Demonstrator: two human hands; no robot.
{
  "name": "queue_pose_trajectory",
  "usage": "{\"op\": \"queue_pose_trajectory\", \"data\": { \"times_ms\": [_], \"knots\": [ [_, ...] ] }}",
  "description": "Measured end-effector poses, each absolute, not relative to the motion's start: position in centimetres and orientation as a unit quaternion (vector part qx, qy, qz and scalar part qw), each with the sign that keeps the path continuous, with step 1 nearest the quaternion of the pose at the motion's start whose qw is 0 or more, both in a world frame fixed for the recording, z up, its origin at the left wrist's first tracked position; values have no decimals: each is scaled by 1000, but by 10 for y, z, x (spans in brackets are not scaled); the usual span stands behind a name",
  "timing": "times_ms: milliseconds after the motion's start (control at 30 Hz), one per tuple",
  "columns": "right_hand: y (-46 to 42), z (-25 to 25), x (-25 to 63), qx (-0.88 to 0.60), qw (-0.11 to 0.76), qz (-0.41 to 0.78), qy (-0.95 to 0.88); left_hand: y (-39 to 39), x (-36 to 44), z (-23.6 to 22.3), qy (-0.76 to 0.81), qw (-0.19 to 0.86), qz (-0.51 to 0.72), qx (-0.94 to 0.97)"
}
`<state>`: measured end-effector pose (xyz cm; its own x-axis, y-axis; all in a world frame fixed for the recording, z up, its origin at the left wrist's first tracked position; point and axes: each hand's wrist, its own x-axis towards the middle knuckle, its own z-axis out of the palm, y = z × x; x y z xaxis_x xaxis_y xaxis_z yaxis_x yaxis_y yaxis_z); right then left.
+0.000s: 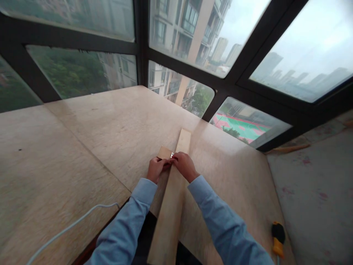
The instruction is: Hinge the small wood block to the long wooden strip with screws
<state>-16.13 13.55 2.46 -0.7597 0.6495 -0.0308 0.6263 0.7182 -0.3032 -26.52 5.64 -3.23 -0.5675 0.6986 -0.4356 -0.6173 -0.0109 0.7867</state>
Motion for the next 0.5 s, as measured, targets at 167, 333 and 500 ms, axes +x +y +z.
{"op": "queue_pose_trajectory", "data": {
  "times_ms": [167, 333, 500],
  "knots": [
    [136, 25, -161, -329, 39, 135, -934, 57, -265, -31, 535, 456, 710, 35],
    [134, 27, -160, -304, 38, 120, -944, 58, -262, -30, 543, 435, 717, 32],
    [135, 28, -161, -284, 35, 103, -953, 57, -261, -30, 547, 430, 717, 33]
  ]
}}
